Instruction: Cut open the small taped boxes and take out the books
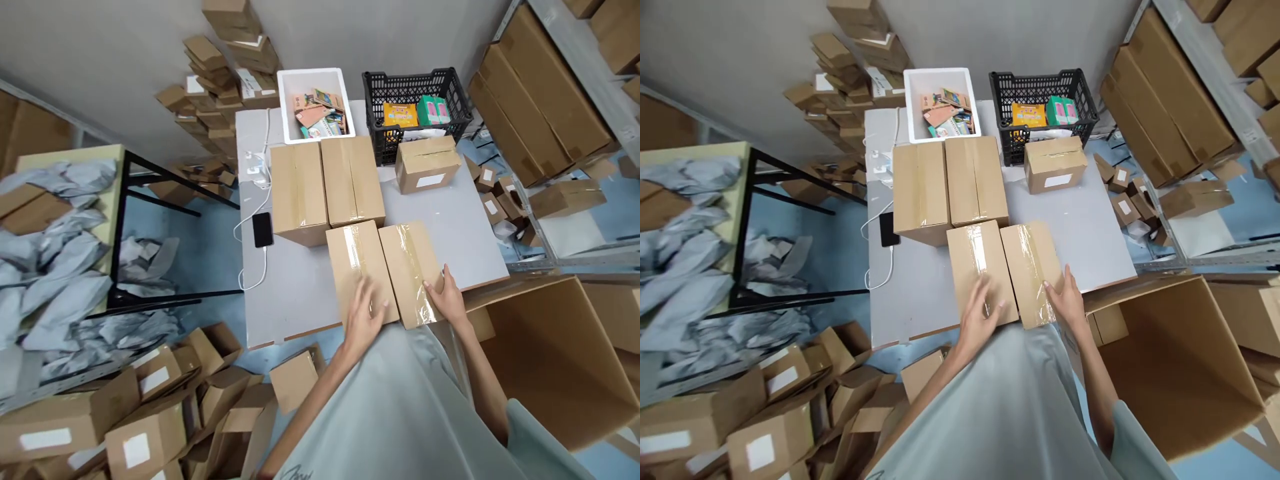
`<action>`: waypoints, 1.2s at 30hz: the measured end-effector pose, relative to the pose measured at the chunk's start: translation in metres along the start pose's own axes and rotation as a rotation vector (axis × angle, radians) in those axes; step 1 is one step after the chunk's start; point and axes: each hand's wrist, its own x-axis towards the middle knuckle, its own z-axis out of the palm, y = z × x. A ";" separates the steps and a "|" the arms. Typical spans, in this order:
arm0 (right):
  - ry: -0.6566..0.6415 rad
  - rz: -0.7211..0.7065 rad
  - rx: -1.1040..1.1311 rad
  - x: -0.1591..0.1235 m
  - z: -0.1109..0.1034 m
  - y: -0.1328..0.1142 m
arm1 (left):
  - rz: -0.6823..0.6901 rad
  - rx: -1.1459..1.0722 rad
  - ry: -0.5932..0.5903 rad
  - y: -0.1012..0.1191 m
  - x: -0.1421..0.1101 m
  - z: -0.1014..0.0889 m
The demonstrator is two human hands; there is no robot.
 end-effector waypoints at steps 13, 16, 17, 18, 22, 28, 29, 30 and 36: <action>-0.292 0.005 0.614 0.046 -0.054 0.016 | -0.160 -0.022 -0.094 0.090 0.064 0.081; -0.227 -0.028 0.657 0.043 -0.077 -0.017 | -0.072 -0.016 0.000 0.129 0.089 0.058; -0.201 -0.053 0.654 0.047 -0.085 -0.030 | -0.034 -0.027 0.024 0.143 0.101 0.049; -0.176 -0.089 0.641 0.053 -0.094 -0.043 | 0.001 -0.040 0.049 0.157 0.114 0.041; -0.101 -0.271 0.562 0.097 -0.123 -0.095 | 0.073 -0.074 0.188 0.195 0.160 0.019; -0.088 -0.385 0.342 0.131 -0.146 -0.127 | 0.116 -0.074 0.296 0.192 0.175 0.021; -0.097 -0.381 0.321 0.131 -0.144 -0.124 | 0.109 -0.076 0.300 0.187 0.174 0.024; -0.111 -0.366 0.302 0.129 -0.141 -0.120 | 0.096 -0.077 0.301 0.180 0.171 0.028; -0.244 -0.230 0.312 0.123 -0.092 -0.077 | -0.046 -0.039 0.261 0.131 0.160 0.061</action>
